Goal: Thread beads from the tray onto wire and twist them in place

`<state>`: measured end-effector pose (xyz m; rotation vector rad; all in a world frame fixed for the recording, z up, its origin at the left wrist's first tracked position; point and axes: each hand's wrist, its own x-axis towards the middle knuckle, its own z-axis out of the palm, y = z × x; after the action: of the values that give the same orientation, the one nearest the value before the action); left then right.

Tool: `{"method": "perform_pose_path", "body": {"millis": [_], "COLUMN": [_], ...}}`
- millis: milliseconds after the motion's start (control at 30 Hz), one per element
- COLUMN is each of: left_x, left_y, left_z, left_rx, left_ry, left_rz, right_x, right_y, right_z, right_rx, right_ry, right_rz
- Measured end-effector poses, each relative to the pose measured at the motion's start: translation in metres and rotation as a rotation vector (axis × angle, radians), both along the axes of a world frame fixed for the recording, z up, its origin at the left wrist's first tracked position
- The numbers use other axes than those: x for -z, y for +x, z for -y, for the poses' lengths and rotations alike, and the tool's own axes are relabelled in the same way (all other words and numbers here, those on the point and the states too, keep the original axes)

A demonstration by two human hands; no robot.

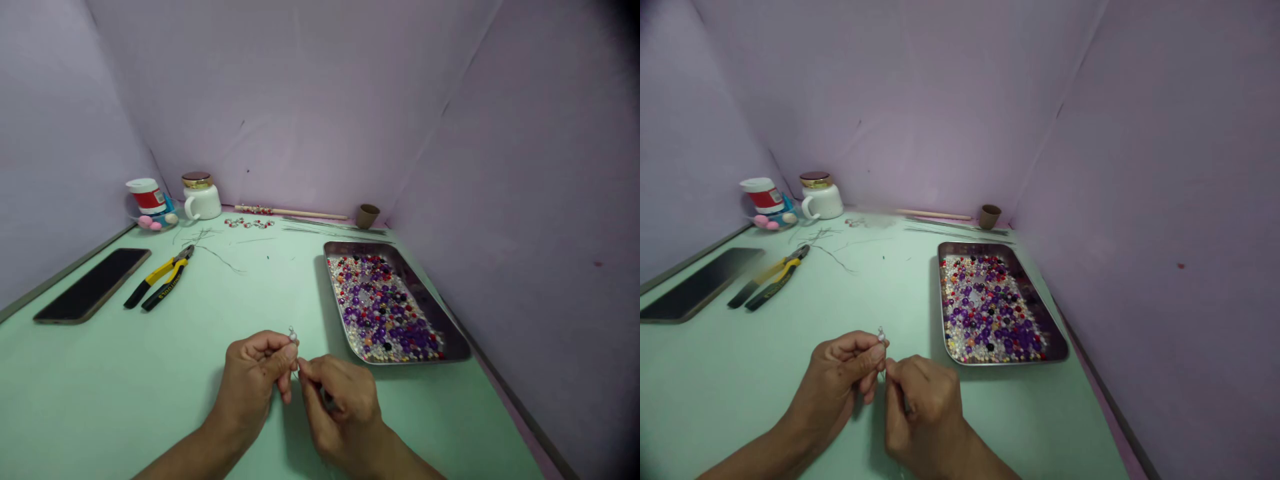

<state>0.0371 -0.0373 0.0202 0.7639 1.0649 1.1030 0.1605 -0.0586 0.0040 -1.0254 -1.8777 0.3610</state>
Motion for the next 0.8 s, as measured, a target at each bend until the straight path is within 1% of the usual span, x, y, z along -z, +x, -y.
{"method": "perform_pose_path", "body": {"millis": [100,200,267,400,467,567,667,733,800], "left_x": [-0.001,0.001,0.002,0.003,0.004,0.004,0.002,0.000,-0.001], "left_y": [0.000,0.000,0.001,0.002,0.002,0.001,0.000,0.001,0.001], "left_z": [-0.002,-0.004,-0.005,-0.005,-0.005,-0.004,-0.004,-0.004,-0.004], "left_rx": [-0.004,0.019,0.024,-0.016,-0.008,0.044,0.060,0.073,0.085], "left_ry": [-0.025,-0.037,-0.035,-0.024,-0.033,-0.052,-0.063,-0.063,-0.052], "left_rz": [0.003,-0.017,-0.028,-0.002,0.014,0.019,0.016,0.018,0.022], "right_x": [0.001,0.000,-0.001,-0.003,-0.002,-0.001,-0.005,-0.011,-0.016], "right_y": [0.003,0.008,0.010,0.009,0.007,0.007,0.008,0.010,0.012], "right_z": [-0.002,-0.006,-0.007,-0.006,-0.005,-0.002,-0.001,-0.002,-0.004], "right_rx": [-0.004,-0.030,-0.023,-0.026,-0.027,-0.045,-0.091,-0.111,-0.100], "right_ry": [-0.032,-0.051,-0.046,-0.036,-0.051,-0.084,-0.123,-0.188,-0.298], "right_rz": [0.107,0.207,0.244,0.288,0.306,0.307,0.281,0.239,0.161]}}
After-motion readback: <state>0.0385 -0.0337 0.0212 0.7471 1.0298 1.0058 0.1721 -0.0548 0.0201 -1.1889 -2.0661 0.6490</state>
